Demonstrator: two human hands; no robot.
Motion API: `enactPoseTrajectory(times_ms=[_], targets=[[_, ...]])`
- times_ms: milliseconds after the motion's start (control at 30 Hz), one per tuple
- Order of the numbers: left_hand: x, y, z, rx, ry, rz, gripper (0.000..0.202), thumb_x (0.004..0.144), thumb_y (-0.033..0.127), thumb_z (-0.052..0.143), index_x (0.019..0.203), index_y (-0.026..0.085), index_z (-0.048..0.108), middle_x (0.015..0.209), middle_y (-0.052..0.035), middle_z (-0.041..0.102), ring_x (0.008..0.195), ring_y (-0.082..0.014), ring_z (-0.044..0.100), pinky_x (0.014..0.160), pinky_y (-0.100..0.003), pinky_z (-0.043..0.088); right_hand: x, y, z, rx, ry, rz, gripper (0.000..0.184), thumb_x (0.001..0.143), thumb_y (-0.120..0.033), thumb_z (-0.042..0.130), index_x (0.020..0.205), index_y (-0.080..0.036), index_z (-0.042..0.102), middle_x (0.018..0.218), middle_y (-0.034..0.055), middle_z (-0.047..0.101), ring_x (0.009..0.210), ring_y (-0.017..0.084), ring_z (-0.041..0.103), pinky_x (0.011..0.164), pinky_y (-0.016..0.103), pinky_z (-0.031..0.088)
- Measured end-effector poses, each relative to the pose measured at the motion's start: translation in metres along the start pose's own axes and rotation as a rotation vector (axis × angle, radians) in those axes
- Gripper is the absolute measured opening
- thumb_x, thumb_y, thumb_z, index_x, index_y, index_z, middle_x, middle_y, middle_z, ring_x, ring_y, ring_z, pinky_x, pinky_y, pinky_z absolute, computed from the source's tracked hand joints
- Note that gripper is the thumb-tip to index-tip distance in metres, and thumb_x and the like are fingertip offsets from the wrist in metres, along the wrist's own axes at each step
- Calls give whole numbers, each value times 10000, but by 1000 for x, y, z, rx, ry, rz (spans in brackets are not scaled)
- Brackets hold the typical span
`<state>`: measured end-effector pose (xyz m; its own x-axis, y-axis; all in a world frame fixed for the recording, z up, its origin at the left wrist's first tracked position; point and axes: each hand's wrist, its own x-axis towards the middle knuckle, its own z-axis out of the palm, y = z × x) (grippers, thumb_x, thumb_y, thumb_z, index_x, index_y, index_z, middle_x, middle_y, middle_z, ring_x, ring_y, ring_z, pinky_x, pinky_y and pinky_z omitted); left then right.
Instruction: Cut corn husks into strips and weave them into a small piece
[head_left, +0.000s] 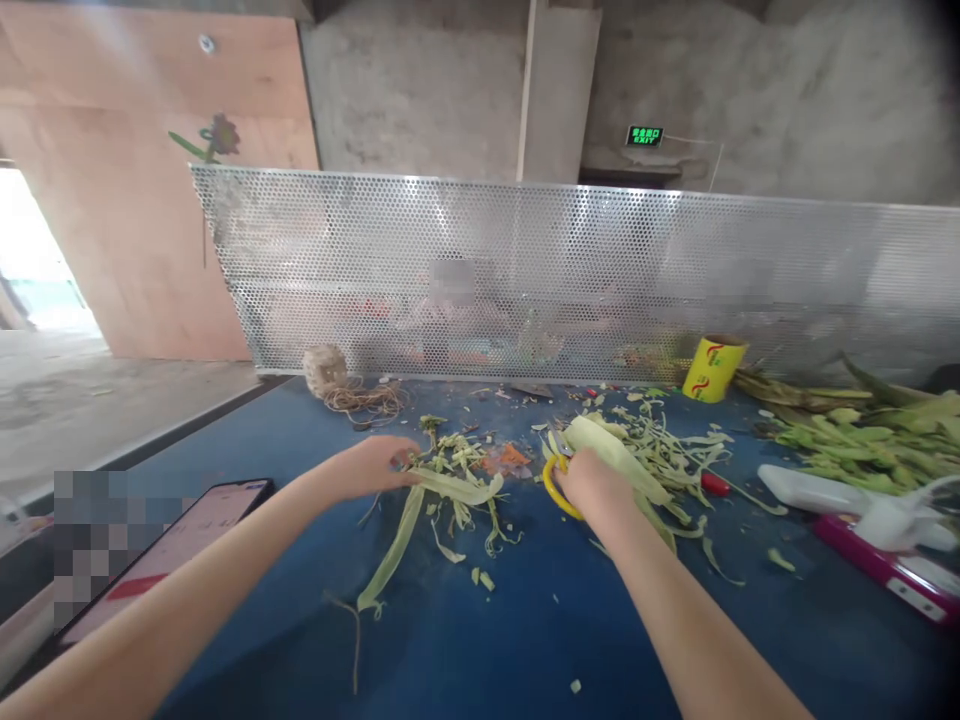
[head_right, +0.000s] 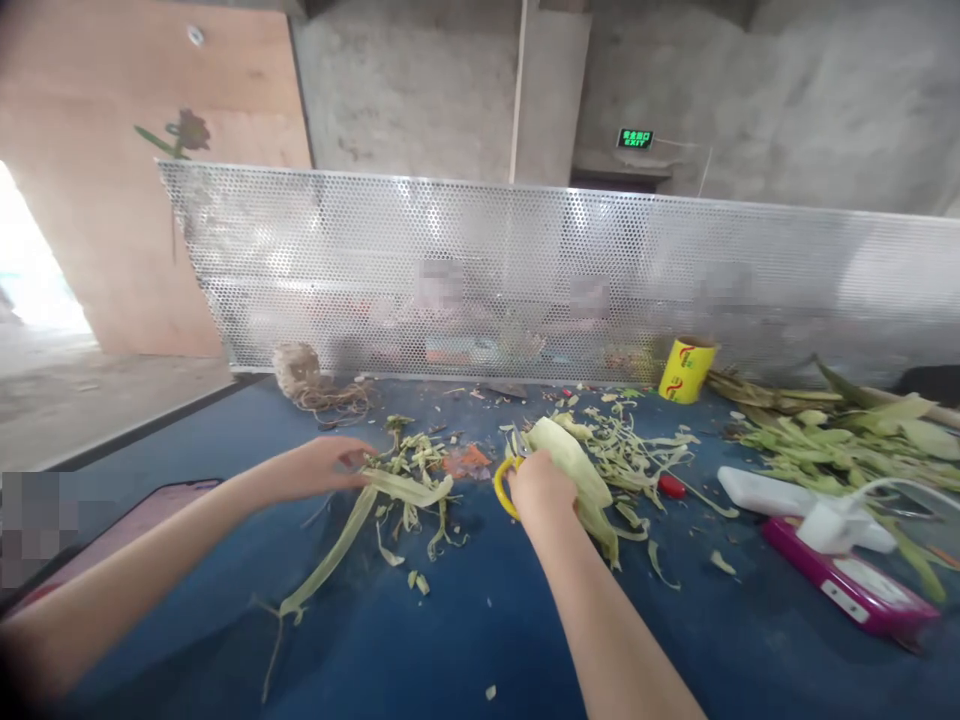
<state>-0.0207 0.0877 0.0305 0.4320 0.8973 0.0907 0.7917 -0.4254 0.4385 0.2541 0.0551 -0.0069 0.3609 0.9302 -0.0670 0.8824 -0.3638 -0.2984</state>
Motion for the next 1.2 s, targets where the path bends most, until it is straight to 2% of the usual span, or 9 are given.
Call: enactPoseTrajectory(times_ms=[133,267,433,567,633,700,767,967,1200], targets=[[-11,-8,15,17,29,-29,339,638,387,599,910,196,671,802,-71,690,710,-214,614,602,-238,430,0,-1,9,-42,-7,1,369,791,-367,490,1029,-89,533,898,179,637,837,257,620,653,337,443],[-14,-3,21,-3,76,-22,214,623,283,595,801,215,692,718,-32,690,684,-195,612,622,-232,430,-6,-3,17,-100,-11,-94,197,741,-290,557,843,-132,617,856,165,650,835,275,619,636,323,430],[-18,-5,19,-41,174,6,241,682,219,526,874,210,671,779,-32,691,731,-184,613,696,-249,432,-17,-12,7,-135,129,-193,238,817,-260,436,830,-106,617,876,210,614,841,308,594,661,369,415],[-20,-7,16,-41,206,25,274,707,231,513,949,213,641,829,-29,691,731,-176,609,679,-245,430,-31,-33,-3,-62,232,-426,320,878,-334,327,964,-131,560,987,149,579,928,229,544,746,308,402],[-20,-9,16,-33,188,31,272,706,227,519,949,199,638,825,-37,692,738,-177,612,666,-241,430,-37,-45,1,-19,207,-614,297,852,-400,395,946,-178,569,962,87,593,921,194,533,775,280,393],[-19,-11,17,-20,166,35,267,707,216,516,941,183,640,820,-48,692,743,-179,614,659,-242,432,-42,-56,12,25,180,-812,280,804,-389,493,956,-169,578,949,87,600,943,221,514,816,329,372],[-19,-12,18,-2,146,40,264,709,205,510,936,178,641,816,-49,691,743,-179,614,672,-247,435,-44,-65,24,51,170,-891,278,776,-334,545,975,-144,582,969,113,601,994,259,487,856,385,337],[-21,-11,18,104,136,60,258,713,168,480,904,178,654,839,-60,668,787,-202,593,734,-277,426,-34,-75,43,165,153,-877,215,729,-173,581,942,-161,604,866,79,635,903,253,527,823,415,337],[-22,-14,22,182,188,26,234,731,148,445,843,173,648,821,-64,648,756,-203,588,700,-299,448,-25,-67,28,482,242,-821,106,751,-141,498,755,-181,597,743,32,591,685,150,545,660,270,429]])
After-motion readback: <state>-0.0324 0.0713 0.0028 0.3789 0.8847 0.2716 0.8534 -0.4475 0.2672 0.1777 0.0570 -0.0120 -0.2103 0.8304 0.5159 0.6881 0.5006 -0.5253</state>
